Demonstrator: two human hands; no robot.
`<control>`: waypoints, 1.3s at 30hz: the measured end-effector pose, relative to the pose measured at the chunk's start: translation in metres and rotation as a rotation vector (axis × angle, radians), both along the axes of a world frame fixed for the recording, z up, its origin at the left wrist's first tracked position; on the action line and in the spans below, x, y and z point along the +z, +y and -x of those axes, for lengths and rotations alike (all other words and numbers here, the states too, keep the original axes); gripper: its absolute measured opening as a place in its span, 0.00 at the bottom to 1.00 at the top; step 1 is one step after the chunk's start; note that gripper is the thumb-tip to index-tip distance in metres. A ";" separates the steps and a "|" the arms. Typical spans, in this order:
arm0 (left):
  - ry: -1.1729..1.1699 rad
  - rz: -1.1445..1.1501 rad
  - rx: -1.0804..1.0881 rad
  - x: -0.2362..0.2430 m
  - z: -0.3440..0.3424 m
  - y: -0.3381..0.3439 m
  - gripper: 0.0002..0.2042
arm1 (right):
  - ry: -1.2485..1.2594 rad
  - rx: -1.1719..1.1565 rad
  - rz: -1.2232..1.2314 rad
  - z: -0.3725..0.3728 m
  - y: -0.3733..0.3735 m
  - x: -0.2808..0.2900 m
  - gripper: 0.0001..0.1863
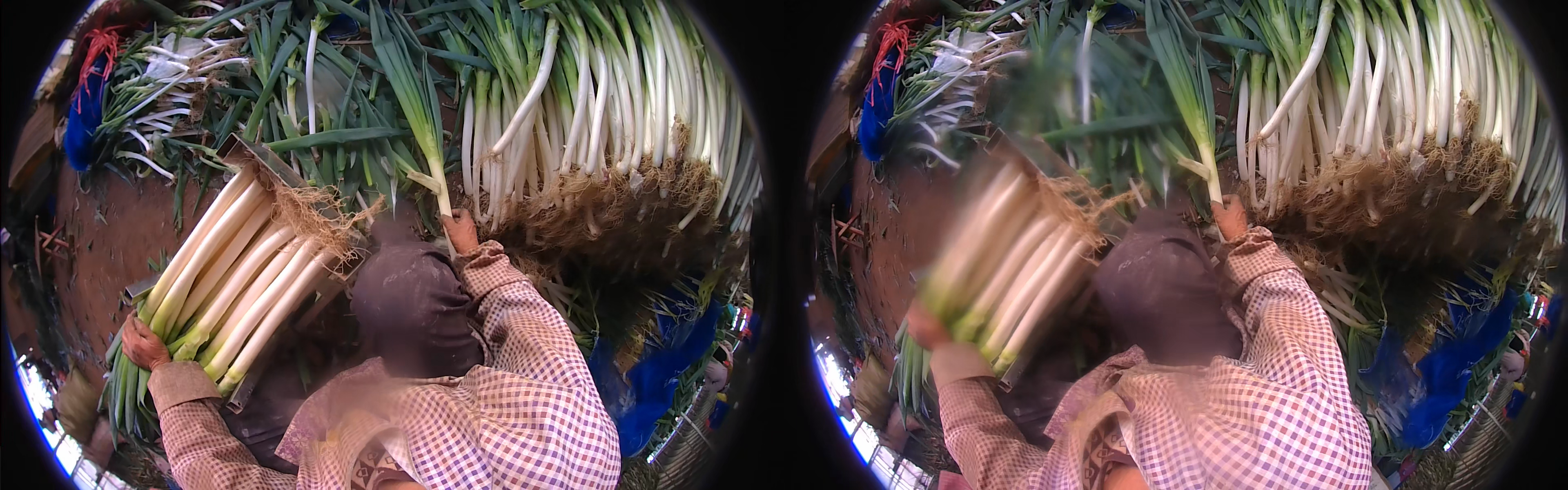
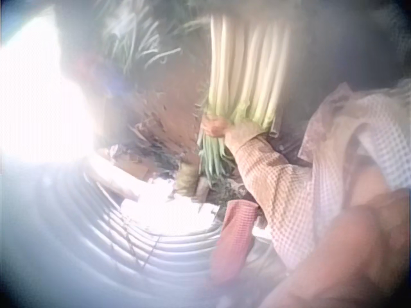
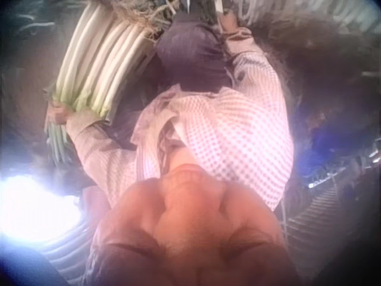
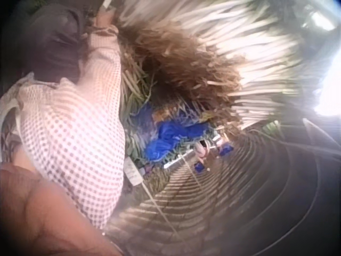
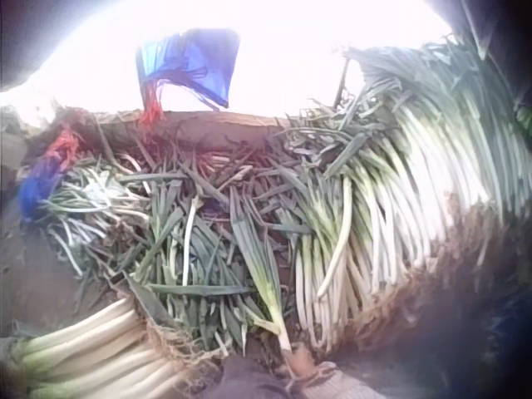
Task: The person gathers leeks from a large pile, aligns them by hand, and places them into a rectangular metal bundling frame. They repeatedly add leeks to the frame, adjust the bundle, and occasionally reach for a plastic bag from a nearby red bucket.
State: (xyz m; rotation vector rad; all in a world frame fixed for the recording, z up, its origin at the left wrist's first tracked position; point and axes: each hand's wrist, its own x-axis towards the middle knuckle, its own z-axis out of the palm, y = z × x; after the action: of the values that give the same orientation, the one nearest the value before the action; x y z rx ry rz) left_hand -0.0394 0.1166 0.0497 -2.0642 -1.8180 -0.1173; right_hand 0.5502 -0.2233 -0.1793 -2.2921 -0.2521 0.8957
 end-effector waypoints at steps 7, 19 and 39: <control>-0.227 0.114 -0.300 0.008 -0.007 -0.008 0.22 | 0.204 0.054 -0.323 -0.004 0.050 0.186 0.15; 0.389 -0.047 -0.244 0.057 0.075 -0.090 0.28 | -0.415 0.983 -0.733 0.084 0.107 0.386 0.25; 0.010 0.323 0.275 0.084 0.266 -0.231 0.24 | -0.559 1.680 -0.829 0.272 0.159 0.230 0.27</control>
State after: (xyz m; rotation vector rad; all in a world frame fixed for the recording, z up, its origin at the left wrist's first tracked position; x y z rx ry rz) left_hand -0.3050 -0.1146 0.1333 -1.9809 -2.2123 0.2780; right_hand 0.2778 -0.0638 0.0502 -1.0664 -2.4161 0.5055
